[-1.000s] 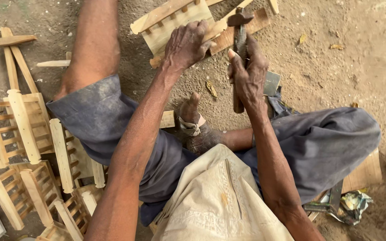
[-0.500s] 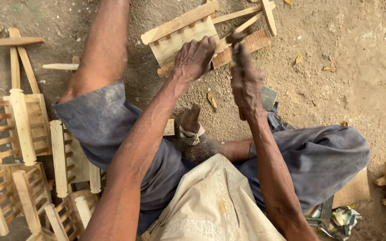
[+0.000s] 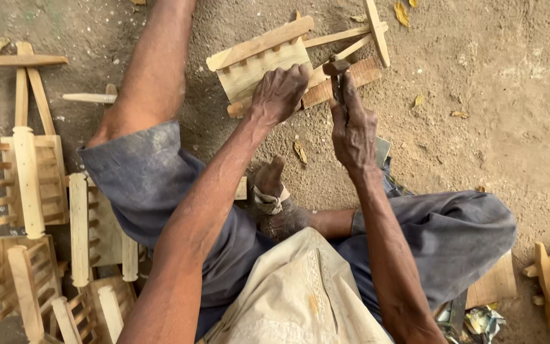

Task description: The person sits on the ground and assembles a small wooden chair by hand. They use a hammer to tap joints together and a sanding block to smooth the surfaces, repeatedly turning the chair to work on different sides.

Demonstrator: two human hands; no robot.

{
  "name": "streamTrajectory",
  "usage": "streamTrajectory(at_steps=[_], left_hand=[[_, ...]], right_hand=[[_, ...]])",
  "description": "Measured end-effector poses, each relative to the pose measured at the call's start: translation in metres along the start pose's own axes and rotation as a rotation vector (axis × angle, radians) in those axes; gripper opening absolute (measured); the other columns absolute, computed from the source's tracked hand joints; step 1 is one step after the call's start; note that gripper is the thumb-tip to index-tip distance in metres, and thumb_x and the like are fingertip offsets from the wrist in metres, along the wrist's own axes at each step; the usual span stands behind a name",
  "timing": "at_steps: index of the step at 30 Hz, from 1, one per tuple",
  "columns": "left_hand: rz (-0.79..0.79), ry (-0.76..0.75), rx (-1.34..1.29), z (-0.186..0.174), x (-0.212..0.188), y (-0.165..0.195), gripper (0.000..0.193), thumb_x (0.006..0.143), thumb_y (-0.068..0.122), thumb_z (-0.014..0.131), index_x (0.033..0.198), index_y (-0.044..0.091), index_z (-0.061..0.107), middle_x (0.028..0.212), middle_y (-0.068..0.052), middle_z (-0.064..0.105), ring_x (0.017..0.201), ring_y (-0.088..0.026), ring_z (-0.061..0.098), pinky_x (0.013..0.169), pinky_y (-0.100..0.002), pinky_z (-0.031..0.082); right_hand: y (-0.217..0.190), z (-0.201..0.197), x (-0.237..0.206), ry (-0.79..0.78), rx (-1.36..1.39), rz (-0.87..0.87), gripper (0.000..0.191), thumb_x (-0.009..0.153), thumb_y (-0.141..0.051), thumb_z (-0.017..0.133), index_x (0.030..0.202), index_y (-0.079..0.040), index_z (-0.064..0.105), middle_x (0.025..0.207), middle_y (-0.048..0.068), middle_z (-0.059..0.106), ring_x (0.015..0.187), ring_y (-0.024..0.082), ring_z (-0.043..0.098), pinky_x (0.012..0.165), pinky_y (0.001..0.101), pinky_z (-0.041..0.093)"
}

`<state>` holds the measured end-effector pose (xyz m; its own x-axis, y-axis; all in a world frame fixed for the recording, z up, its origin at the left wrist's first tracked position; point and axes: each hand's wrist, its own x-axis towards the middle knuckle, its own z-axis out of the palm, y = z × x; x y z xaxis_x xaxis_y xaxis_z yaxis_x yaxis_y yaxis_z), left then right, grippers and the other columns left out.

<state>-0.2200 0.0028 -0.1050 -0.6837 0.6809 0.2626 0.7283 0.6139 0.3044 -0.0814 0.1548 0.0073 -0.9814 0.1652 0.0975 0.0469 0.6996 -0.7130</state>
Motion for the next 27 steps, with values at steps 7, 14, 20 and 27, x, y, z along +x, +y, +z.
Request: streamTrajectory(at_steps=[7, 14, 20, 27], left_hand=[[-0.1, -0.187, -0.091, -0.015, -0.008, 0.004, 0.024, 0.113, 0.015, 0.046, 0.134, 0.01, 0.058, 0.092, -0.014, 0.066, 0.07, -0.022, 0.057, 0.051, -0.034, 0.05], [-0.143, -0.366, 0.0, -0.024, 0.002, 0.008, 0.032, 0.111, 0.0, 0.053, 0.14, 0.013, 0.054, 0.105, -0.01, 0.068, 0.077, -0.017, 0.058, 0.056, -0.033, 0.051], [0.034, 0.061, 0.072, -0.012, 0.0, -0.004, 0.045, 0.095, 0.022, 0.068, 0.134, 0.007, 0.053, 0.116, -0.016, 0.07, 0.081, -0.021, 0.065, 0.06, -0.036, 0.056], [-0.227, -0.396, -0.231, -0.057, 0.023, -0.012, 0.032, 0.107, 0.025, 0.058, 0.13, 0.003, 0.063, 0.094, -0.019, 0.071, 0.065, -0.024, 0.065, 0.045, -0.031, 0.055]], right_hand=[[0.016, 0.015, -0.006, 0.131, -0.057, -0.11, 0.054, 0.116, -0.019, 0.052, 0.166, -0.019, 0.032, 0.07, 0.004, 0.057, 0.05, 0.009, 0.044, 0.045, 0.0304, 0.041], [0.018, 0.007, 0.003, -0.003, 0.006, -0.062, 0.05, 0.114, -0.016, 0.048, 0.163, -0.017, 0.037, 0.079, 0.004, 0.065, 0.046, 0.008, 0.042, 0.036, 0.0245, 0.04], [0.008, -0.003, -0.005, 0.002, 0.073, 0.071, 0.053, 0.11, -0.021, 0.059, 0.16, -0.017, 0.041, 0.09, 0.006, 0.069, 0.059, 0.008, 0.05, 0.046, 0.0255, 0.044], [0.047, -0.031, -0.064, 0.248, 0.371, 0.411, 0.054, 0.103, -0.016, 0.062, 0.155, -0.022, 0.05, 0.089, 0.002, 0.064, 0.059, 0.009, 0.051, 0.045, 0.0266, 0.052]])
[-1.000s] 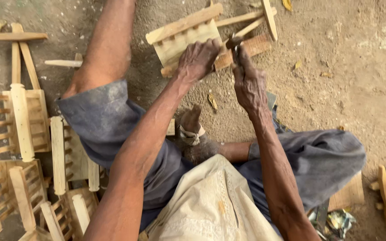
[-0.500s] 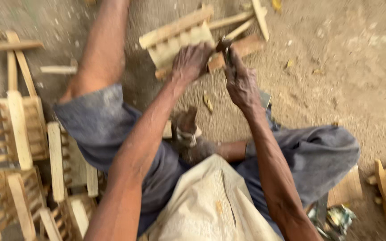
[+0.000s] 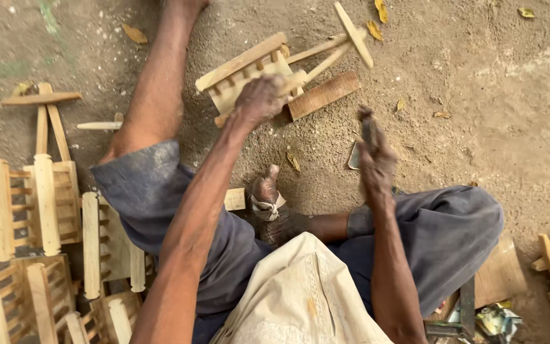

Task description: The person sits on the ground and assembles a small wooden chair by hand. They use a hammer to tap joints together and a sanding block to smooth the surfaces, repeatedly turning the chair to work on different sides.

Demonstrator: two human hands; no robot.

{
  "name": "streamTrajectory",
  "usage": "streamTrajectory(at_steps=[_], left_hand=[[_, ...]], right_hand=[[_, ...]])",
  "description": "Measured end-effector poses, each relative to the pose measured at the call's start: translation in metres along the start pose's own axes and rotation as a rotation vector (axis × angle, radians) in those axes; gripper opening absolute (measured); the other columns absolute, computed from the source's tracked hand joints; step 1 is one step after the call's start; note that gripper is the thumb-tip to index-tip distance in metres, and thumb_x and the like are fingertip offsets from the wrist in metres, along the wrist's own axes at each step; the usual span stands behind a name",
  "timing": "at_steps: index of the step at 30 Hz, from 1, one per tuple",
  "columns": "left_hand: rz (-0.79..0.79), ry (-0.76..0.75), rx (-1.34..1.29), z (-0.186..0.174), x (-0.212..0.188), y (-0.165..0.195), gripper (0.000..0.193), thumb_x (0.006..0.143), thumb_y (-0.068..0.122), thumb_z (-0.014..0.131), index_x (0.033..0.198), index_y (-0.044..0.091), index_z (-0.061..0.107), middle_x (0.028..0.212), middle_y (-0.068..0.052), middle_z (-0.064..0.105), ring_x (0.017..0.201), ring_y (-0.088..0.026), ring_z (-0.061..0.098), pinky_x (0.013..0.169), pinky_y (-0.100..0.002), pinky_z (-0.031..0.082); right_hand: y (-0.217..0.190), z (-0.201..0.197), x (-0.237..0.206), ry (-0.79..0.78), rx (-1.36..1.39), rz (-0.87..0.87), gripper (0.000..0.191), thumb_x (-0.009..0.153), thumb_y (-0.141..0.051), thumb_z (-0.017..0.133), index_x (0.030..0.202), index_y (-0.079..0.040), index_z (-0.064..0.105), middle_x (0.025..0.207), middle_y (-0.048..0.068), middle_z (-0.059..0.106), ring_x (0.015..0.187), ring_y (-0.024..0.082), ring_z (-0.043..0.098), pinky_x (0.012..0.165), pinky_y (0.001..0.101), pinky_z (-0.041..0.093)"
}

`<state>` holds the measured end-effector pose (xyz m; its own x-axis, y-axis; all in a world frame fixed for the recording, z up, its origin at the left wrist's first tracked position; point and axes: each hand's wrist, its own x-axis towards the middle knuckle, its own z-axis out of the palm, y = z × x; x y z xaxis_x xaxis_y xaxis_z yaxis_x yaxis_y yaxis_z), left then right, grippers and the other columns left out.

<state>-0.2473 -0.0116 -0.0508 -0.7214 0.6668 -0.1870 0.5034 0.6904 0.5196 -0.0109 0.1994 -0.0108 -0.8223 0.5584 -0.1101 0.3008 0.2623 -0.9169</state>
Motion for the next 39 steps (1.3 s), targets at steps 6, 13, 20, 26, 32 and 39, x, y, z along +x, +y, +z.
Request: streamTrajectory(at_steps=[6, 13, 20, 26, 32, 39], left_hand=[[0.064, 0.236, -0.74, -0.07, -0.035, 0.011, 0.035, 0.098, 0.026, 0.07, 0.122, 0.002, 0.067, 0.09, -0.014, 0.073, 0.065, -0.016, 0.071, 0.047, -0.026, 0.062], [0.251, 0.328, -1.14, -0.09, -0.071, 0.032, 0.037, 0.095, 0.03, 0.072, 0.119, 0.003, 0.066, 0.101, -0.009, 0.075, 0.082, -0.016, 0.08, 0.06, -0.031, 0.066], [0.071, 0.366, -1.208, -0.091, -0.09, 0.056, 0.027, 0.095, 0.031, 0.076, 0.1, 0.005, 0.07, 0.073, -0.001, 0.067, 0.054, -0.006, 0.06, 0.043, -0.022, 0.05], [0.104, 0.441, -1.245, -0.1, -0.102, 0.068, 0.023, 0.094, 0.03, 0.077, 0.096, 0.008, 0.069, 0.072, -0.001, 0.067, 0.055, -0.007, 0.063, 0.044, -0.022, 0.052], [0.13, 0.513, -1.226, -0.105, -0.117, 0.081, 0.023, 0.095, 0.03, 0.076, 0.096, 0.009, 0.067, 0.069, -0.002, 0.066, 0.052, -0.007, 0.064, 0.041, -0.022, 0.051], [0.226, 0.581, -1.392, -0.1, -0.136, 0.094, 0.023, 0.094, 0.03, 0.075, 0.097, 0.007, 0.072, 0.083, -0.001, 0.074, 0.048, -0.003, 0.057, 0.037, -0.019, 0.045]], right_hand=[[0.081, -0.041, 0.032, 0.206, -0.722, 0.122, 0.061, 0.099, -0.013, 0.069, 0.156, -0.012, 0.048, 0.07, 0.011, 0.061, 0.05, 0.017, 0.049, 0.046, 0.0355, 0.042], [0.092, -0.014, 0.035, 0.257, -0.857, 0.197, 0.064, 0.094, -0.009, 0.068, 0.156, -0.018, 0.052, 0.1, 0.02, 0.064, 0.074, 0.028, 0.061, 0.057, 0.04, 0.05], [0.069, 0.02, 0.018, 0.285, -1.028, -0.145, 0.049, 0.077, -0.032, 0.085, 0.119, -0.016, 0.068, 0.128, 0.028, 0.057, 0.118, 0.042, 0.05, 0.09, 0.0581, 0.044], [0.081, 0.032, 0.025, 0.105, -0.718, 0.011, 0.051, 0.082, -0.025, 0.081, 0.129, -0.012, 0.065, 0.128, 0.02, 0.057, 0.111, 0.034, 0.054, 0.087, 0.0524, 0.051], [0.081, 0.026, 0.021, 0.107, -1.048, -0.048, 0.055, 0.077, -0.043, 0.083, 0.125, -0.02, 0.069, 0.117, 0.01, 0.062, 0.11, 0.029, 0.055, 0.094, 0.0575, 0.044], [0.091, 0.025, 0.016, 0.141, -0.938, -0.03, 0.062, 0.079, -0.061, 0.077, 0.13, -0.027, 0.069, 0.14, 0.01, 0.059, 0.126, 0.033, 0.05, 0.099, 0.0667, 0.033]])
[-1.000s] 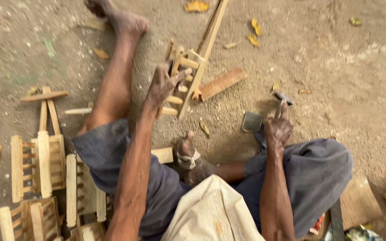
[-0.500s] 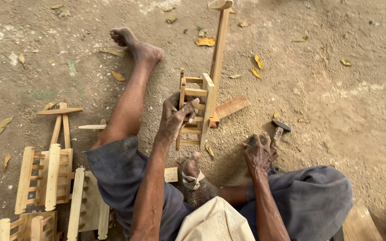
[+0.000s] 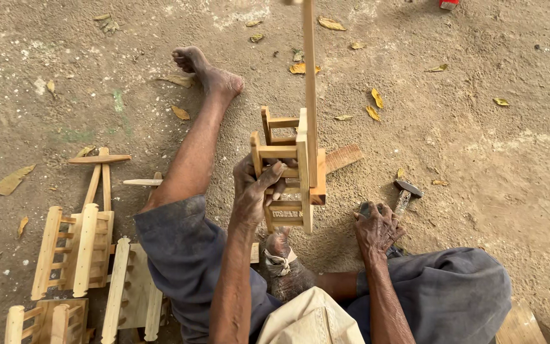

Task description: The person sits on the ground and assembles a small wooden chair by hand. They use a hammer to tap joints together and a sanding block to smooth the surfaces, repeatedly turning the chair to work on different sides.

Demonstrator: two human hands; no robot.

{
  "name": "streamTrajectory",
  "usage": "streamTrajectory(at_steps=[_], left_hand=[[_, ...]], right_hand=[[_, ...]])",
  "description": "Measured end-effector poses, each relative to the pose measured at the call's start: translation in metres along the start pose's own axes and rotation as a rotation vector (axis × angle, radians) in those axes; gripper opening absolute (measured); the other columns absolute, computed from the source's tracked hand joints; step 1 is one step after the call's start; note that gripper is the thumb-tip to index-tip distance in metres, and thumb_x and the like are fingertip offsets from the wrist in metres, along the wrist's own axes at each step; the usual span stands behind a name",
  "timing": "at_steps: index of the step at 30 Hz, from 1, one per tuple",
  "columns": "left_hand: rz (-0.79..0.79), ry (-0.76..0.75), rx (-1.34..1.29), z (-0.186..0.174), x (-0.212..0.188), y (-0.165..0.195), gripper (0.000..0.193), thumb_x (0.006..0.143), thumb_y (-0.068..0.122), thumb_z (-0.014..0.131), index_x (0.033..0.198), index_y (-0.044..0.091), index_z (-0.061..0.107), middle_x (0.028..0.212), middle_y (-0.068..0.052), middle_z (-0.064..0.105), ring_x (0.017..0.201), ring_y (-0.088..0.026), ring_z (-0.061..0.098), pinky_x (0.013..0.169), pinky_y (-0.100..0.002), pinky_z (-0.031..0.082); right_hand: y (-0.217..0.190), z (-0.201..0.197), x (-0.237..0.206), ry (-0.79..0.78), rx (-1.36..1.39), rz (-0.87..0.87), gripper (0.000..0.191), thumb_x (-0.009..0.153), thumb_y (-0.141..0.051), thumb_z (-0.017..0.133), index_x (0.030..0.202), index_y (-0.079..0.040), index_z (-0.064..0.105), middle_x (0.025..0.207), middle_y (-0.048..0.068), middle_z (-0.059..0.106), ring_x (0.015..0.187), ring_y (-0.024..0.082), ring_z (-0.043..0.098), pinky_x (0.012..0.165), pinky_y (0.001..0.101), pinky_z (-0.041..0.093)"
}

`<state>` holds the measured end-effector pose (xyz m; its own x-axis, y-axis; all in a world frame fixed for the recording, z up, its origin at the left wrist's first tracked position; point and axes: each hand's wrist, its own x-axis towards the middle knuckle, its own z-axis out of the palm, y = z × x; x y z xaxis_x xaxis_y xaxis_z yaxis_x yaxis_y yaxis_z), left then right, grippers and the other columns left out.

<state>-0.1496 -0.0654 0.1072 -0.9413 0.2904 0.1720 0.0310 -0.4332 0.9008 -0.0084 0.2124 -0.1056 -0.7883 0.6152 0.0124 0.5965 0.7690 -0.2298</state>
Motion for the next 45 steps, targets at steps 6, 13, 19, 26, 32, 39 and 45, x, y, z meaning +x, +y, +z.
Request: streamTrajectory(at_steps=[6, 13, 19, 26, 32, 39, 45], left_hand=[[0.08, -0.016, -0.268, 0.007, -0.012, 0.002, 0.02, 0.101, 0.023, 0.075, 0.096, 0.004, 0.073, 0.072, 0.0, 0.067, 0.047, -0.005, 0.051, 0.038, -0.021, 0.04], [0.049, 0.017, -0.342, 0.007, -0.02, -0.028, 0.021, 0.103, 0.026, 0.073, 0.099, 0.005, 0.074, 0.084, -0.003, 0.073, 0.05, -0.002, 0.053, 0.041, -0.019, 0.041], [-0.039, 0.094, -0.259, 0.016, -0.02, -0.052, 0.03, 0.096, 0.037, 0.07, 0.106, 0.009, 0.071, 0.089, -0.004, 0.076, 0.072, -0.01, 0.073, 0.056, -0.026, 0.059], [-0.186, -0.002, -0.283, 0.015, -0.016, -0.072, 0.037, 0.088, 0.048, 0.075, 0.092, 0.012, 0.07, 0.083, -0.002, 0.072, 0.081, -0.016, 0.076, 0.071, -0.038, 0.067], [-0.211, -0.125, -0.156, 0.012, -0.029, -0.087, 0.044, 0.102, 0.045, 0.079, 0.107, 0.002, 0.071, 0.097, -0.01, 0.071, 0.109, -0.029, 0.069, 0.114, -0.055, 0.051], [-0.442, -0.111, 0.23, -0.006, -0.022, -0.084, 0.061, 0.093, 0.038, 0.072, 0.145, 0.015, 0.049, 0.136, -0.012, 0.063, 0.123, -0.022, 0.064, 0.108, -0.045, 0.049], [-0.249, -0.122, 1.283, -0.001, -0.033, -0.02, 0.04, 0.098, 0.025, 0.077, 0.135, 0.018, 0.062, 0.118, -0.002, 0.071, 0.091, -0.021, 0.072, 0.078, -0.04, 0.062]], right_hand=[[-0.02, -0.028, 0.0, -0.068, 0.118, 0.025, 0.064, 0.084, -0.059, 0.072, 0.136, -0.023, 0.066, 0.144, 0.009, 0.06, 0.135, 0.031, 0.053, 0.107, 0.0559, 0.041], [-0.078, -0.086, -0.023, -0.551, 1.677, 0.217, 0.067, 0.097, -0.048, 0.055, 0.147, -0.003, 0.054, 0.14, 0.016, 0.066, 0.126, 0.025, 0.061, 0.101, 0.0414, 0.051], [-0.1, -0.09, -0.02, -0.622, 1.931, 0.186, 0.061, 0.096, -0.027, 0.062, 0.15, -0.002, 0.048, 0.13, 0.012, 0.064, 0.123, 0.024, 0.059, 0.107, 0.0447, 0.047], [-0.092, -0.075, -0.002, -0.479, 1.869, 0.137, 0.075, 0.079, -0.012, 0.071, 0.151, -0.006, 0.047, 0.126, 0.011, 0.065, 0.114, 0.028, 0.062, 0.088, 0.0481, 0.061], [-0.083, -0.101, 0.016, -0.226, 1.793, 0.324, 0.042, 0.094, -0.02, 0.061, 0.134, -0.008, 0.059, 0.117, 0.009, 0.068, 0.103, 0.024, 0.067, 0.073, 0.0387, 0.063], [-0.058, -0.133, 0.063, -0.005, 1.699, 0.028, 0.021, 0.097, -0.008, 0.064, 0.118, -0.006, 0.066, 0.11, 0.004, 0.066, 0.101, 0.014, 0.065, 0.091, 0.0254, 0.055], [-0.06, -0.157, 0.12, -0.093, 1.461, -0.124, 0.017, 0.096, -0.007, 0.078, 0.103, -0.012, 0.064, 0.091, -0.002, 0.062, 0.079, 0.009, 0.058, 0.07, 0.0258, 0.055]])
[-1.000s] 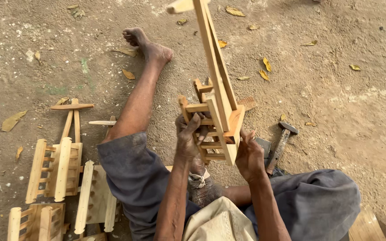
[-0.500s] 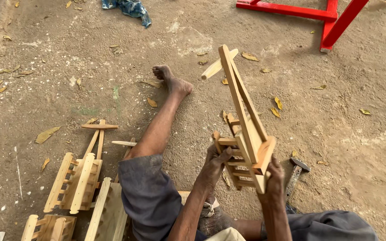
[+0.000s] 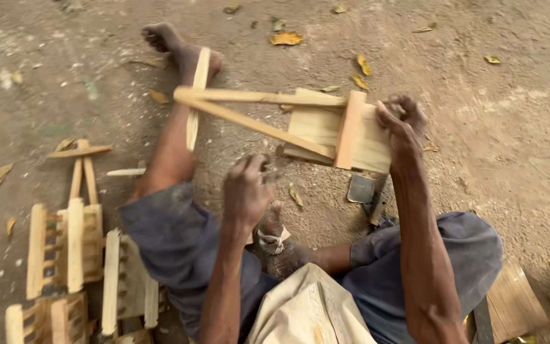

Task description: The person sits on the ground and assembles a small wooden chair by hand. They use a hammer to tap joints together and a sanding block to smooth the surfaces, repeatedly turning the chair to work on different sides.

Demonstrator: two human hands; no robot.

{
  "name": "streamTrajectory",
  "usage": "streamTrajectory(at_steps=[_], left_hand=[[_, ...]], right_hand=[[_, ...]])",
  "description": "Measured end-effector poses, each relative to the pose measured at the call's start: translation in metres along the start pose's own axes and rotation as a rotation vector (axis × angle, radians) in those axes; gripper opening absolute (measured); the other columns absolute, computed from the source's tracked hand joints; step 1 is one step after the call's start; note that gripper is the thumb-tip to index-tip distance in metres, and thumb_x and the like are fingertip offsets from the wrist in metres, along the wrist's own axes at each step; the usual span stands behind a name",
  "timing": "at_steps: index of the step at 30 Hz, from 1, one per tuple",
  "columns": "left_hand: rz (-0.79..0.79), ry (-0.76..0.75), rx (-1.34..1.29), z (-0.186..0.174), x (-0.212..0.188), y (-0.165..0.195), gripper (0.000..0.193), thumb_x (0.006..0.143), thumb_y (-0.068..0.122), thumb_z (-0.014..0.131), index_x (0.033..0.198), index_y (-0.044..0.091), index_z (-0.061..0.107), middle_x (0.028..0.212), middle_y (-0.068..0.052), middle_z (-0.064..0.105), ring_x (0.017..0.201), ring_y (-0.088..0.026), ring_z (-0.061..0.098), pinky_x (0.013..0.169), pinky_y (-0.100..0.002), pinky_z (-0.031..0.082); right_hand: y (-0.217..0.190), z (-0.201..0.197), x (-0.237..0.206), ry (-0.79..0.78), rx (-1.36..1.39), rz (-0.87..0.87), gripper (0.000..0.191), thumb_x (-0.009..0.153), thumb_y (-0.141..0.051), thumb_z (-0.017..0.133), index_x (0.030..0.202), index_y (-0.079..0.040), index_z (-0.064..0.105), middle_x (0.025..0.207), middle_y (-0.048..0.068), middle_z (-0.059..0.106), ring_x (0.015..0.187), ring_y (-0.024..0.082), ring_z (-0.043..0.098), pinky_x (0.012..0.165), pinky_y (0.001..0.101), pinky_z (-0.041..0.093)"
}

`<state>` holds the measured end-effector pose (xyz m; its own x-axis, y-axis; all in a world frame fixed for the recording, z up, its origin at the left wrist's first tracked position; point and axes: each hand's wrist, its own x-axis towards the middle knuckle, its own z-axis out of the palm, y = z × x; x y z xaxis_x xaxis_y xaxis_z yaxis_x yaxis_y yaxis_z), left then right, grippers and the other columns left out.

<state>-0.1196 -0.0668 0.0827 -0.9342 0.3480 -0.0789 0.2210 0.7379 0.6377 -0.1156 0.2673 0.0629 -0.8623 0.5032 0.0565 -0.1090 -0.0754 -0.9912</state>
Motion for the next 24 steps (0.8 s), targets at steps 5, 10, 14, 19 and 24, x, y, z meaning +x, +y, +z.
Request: streamTrajectory(at_steps=[5, 10, 14, 19, 24], left_hand=[[0.502, 0.391, 0.428, -0.037, 0.038, 0.014, 0.097, 0.061, 0.019, 0.094, 0.145, 0.006, 0.048, 0.147, -0.017, 0.056, 0.135, -0.032, 0.051, 0.114, -0.048, 0.041], [0.614, 0.157, 0.484, -0.007, 0.112, -0.029, 0.117, 0.052, 0.041, 0.093, 0.151, 0.006, 0.039, 0.131, -0.02, 0.06, 0.114, -0.033, 0.058, 0.093, -0.053, 0.047], [0.547, 0.031, 0.269, 0.038, 0.13, -0.072, 0.093, 0.072, 0.024, 0.085, 0.153, 0.001, 0.046, 0.099, -0.012, 0.069, 0.072, -0.021, 0.062, 0.059, -0.038, 0.055], [0.476, 0.12, 0.178, 0.066, 0.128, -0.092, 0.093, 0.054, 0.014, 0.081, 0.142, -0.003, 0.057, 0.092, -0.011, 0.072, 0.058, -0.016, 0.059, 0.043, -0.029, 0.051], [0.34, 0.086, 0.116, 0.06, 0.13, -0.092, 0.097, 0.056, 0.021, 0.089, 0.142, -0.004, 0.054, 0.09, -0.014, 0.071, 0.06, -0.014, 0.062, 0.043, -0.029, 0.051]], right_hand=[[-0.013, 0.021, 0.028, -0.091, -0.022, 0.117, 0.021, 0.089, -0.006, 0.078, 0.097, -0.016, 0.061, 0.086, -0.003, 0.063, 0.072, 0.008, 0.061, 0.062, 0.0262, 0.058], [0.001, 0.03, 0.044, -0.259, 0.057, 0.116, 0.027, 0.095, -0.001, 0.08, 0.107, -0.015, 0.061, 0.093, -0.002, 0.063, 0.081, 0.008, 0.061, 0.074, 0.0232, 0.056], [0.018, 0.03, 0.058, -0.238, 0.021, 0.214, 0.025, 0.092, -0.004, 0.077, 0.108, -0.016, 0.062, 0.089, -0.001, 0.066, 0.076, 0.007, 0.061, 0.067, 0.0222, 0.055], [0.044, 0.012, 0.055, 0.035, -0.151, 0.227, 0.014, 0.095, -0.017, 0.07, 0.108, -0.018, 0.066, 0.091, -0.004, 0.071, 0.076, 0.006, 0.065, 0.065, 0.0236, 0.06], [0.096, 0.0, -0.024, 0.572, -0.108, 0.064, 0.017, 0.101, -0.022, 0.071, 0.096, -0.01, 0.061, 0.083, 0.002, 0.058, 0.07, 0.013, 0.048, 0.06, 0.0247, 0.042]])
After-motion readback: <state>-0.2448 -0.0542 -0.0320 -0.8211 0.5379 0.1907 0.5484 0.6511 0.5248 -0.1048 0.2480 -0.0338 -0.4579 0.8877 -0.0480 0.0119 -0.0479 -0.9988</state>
